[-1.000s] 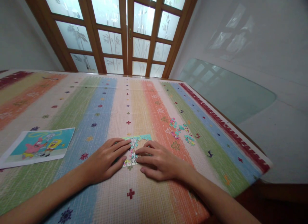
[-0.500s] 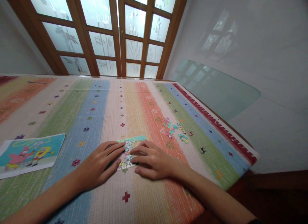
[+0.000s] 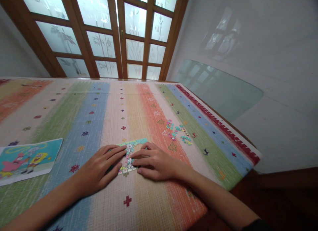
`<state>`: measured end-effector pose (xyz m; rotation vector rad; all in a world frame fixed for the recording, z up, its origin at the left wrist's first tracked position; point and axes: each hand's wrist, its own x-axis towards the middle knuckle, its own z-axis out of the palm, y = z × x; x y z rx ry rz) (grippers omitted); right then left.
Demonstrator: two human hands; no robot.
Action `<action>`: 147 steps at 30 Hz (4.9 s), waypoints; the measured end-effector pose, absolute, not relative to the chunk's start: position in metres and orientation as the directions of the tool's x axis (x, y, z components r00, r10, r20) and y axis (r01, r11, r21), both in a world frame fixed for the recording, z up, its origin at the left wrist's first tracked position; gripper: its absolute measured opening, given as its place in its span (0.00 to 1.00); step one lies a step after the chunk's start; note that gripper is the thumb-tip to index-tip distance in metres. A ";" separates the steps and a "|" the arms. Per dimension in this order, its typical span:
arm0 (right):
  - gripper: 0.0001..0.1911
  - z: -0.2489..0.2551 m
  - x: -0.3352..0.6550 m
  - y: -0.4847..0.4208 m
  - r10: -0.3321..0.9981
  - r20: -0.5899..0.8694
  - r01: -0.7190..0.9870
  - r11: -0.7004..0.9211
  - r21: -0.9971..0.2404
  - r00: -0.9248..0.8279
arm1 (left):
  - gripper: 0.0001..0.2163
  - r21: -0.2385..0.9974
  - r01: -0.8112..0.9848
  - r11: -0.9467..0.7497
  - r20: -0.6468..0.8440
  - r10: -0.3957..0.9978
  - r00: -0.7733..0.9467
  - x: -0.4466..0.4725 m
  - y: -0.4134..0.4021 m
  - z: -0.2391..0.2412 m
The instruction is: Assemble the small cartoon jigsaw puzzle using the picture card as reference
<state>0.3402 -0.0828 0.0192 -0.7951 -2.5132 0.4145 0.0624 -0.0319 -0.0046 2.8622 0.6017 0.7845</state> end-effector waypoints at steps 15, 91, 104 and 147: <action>0.07 0.050 0.430 -0.059 0.878 0.098 0.798 0.467 -0.380 -0.468 | 0.19 0.234 0.333 -0.913 0.476 0.407 0.779 0.063 -0.031 -0.003; 0.08 0.001 0.455 -0.027 0.931 0.360 0.960 0.156 -0.233 -0.064 | 0.17 0.211 0.325 -0.922 0.485 0.388 0.784 0.065 -0.031 -0.003; 0.05 0.007 0.449 -0.022 0.956 0.282 0.889 0.195 -0.415 -0.078 | 0.19 0.268 0.320 -0.909 0.464 0.413 0.784 0.064 -0.032 -0.003; 0.11 0.021 0.337 -0.062 0.671 0.446 0.539 0.742 -0.399 -0.593 | 0.18 0.300 0.334 -0.894 0.444 0.440 0.781 0.070 -0.037 -0.002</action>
